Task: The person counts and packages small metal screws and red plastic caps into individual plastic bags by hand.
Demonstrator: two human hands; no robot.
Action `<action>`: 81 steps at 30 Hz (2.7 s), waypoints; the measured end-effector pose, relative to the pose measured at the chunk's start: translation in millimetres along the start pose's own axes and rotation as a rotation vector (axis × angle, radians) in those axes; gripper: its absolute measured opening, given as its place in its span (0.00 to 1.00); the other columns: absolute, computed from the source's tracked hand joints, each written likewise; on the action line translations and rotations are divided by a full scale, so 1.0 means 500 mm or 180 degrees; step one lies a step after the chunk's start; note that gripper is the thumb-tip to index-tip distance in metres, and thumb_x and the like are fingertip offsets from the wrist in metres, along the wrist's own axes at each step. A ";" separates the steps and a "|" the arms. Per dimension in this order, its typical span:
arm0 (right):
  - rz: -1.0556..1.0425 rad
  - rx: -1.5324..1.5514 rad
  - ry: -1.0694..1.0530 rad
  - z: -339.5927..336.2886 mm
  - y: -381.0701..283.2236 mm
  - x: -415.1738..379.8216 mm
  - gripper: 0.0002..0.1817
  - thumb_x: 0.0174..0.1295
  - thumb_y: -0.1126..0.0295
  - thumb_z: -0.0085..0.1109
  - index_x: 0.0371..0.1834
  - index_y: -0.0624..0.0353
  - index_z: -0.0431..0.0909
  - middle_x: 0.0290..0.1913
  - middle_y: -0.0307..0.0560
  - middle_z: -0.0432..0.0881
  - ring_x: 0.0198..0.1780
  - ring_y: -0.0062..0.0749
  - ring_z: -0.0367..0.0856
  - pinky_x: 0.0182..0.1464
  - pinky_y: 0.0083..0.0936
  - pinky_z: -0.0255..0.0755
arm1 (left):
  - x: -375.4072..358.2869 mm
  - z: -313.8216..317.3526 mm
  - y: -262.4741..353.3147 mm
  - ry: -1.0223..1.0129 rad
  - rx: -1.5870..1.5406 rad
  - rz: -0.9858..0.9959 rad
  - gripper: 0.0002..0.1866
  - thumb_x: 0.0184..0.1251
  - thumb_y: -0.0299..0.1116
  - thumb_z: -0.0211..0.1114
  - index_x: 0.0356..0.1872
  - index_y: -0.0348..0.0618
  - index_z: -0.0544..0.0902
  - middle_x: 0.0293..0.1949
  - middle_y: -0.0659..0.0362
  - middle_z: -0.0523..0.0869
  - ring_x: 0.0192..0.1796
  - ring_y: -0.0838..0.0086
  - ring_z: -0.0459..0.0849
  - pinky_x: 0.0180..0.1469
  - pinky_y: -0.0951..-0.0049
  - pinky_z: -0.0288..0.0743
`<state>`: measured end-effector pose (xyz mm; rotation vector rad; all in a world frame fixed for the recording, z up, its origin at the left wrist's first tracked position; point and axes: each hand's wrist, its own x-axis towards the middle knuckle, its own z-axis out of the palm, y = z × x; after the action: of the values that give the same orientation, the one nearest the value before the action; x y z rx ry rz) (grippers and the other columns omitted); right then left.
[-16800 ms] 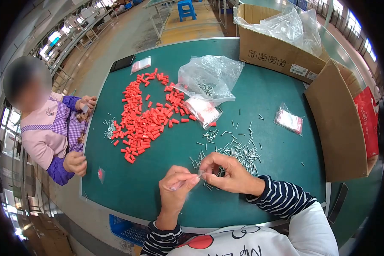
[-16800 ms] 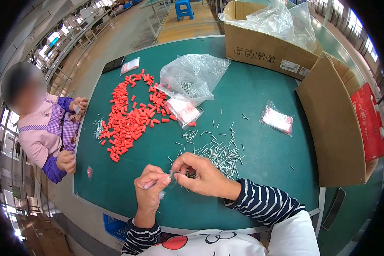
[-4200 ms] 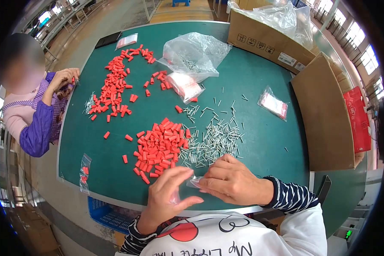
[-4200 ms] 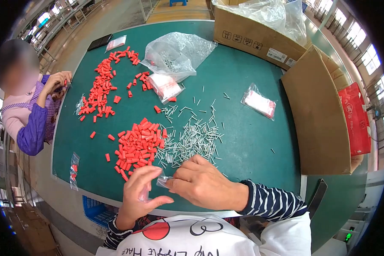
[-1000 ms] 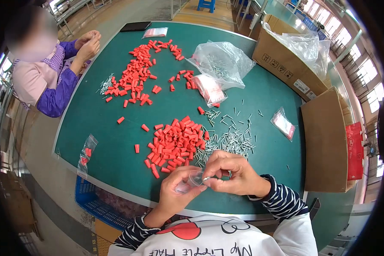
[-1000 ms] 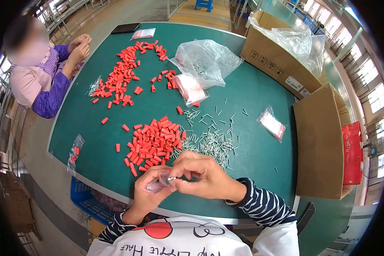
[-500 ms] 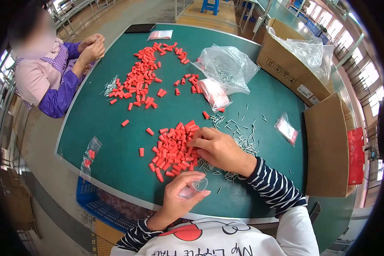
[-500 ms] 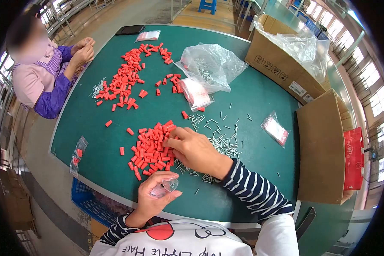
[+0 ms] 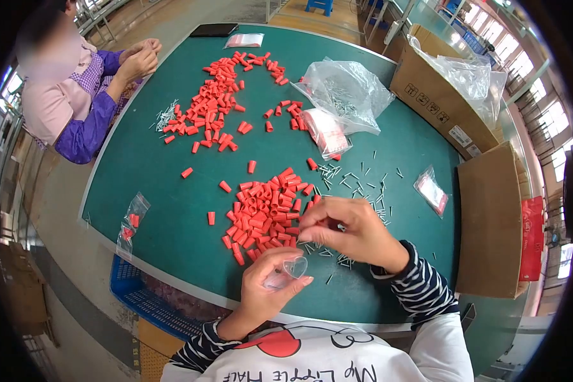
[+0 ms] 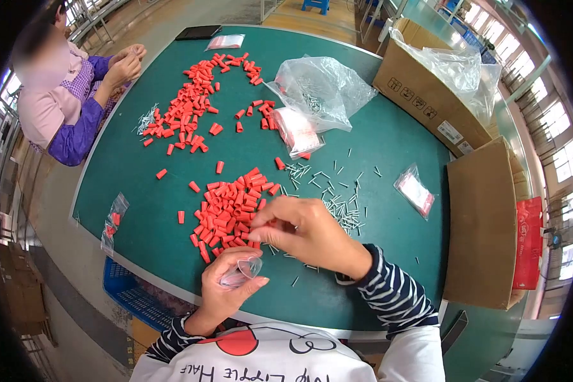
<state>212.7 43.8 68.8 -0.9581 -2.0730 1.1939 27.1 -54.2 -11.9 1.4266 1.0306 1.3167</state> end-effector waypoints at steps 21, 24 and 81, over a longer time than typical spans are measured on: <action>-0.0304 0.0184 -0.0110 0.019 0.017 -0.081 0.18 0.60 0.79 0.66 0.54 0.58 0.80 0.53 0.47 0.80 0.39 0.23 0.80 0.38 0.19 0.74 | 0.001 0.000 0.009 -0.0163 0.0363 0.0102 0.22 0.56 0.23 0.72 0.54 0.34 0.80 0.51 0.51 0.81 0.49 0.68 0.82 0.51 0.70 0.77; 0.0048 0.0472 -0.0276 0.026 0.004 -0.087 0.20 0.58 0.79 0.65 0.55 0.60 0.77 0.53 0.44 0.78 0.37 0.27 0.78 0.36 0.23 0.75 | 0.011 -0.004 0.022 -0.0279 0.0562 0.0301 0.21 0.61 0.26 0.65 0.56 0.32 0.79 0.55 0.46 0.76 0.51 0.62 0.81 0.53 0.67 0.76; -0.0488 0.0273 0.0202 0.043 -0.005 -0.106 0.05 0.58 0.77 0.64 0.37 0.62 0.82 0.34 0.44 0.79 0.33 0.32 0.79 0.30 0.27 0.74 | 0.020 -0.026 0.102 -0.0162 0.0791 0.0073 0.05 0.59 0.21 0.73 0.35 0.36 0.85 0.36 0.57 0.82 0.31 0.80 0.77 0.31 0.79 0.70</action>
<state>227.4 -10.1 55.7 -0.7729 -1.9898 1.1480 14.9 -55.5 40.1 1.6520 1.1783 1.1934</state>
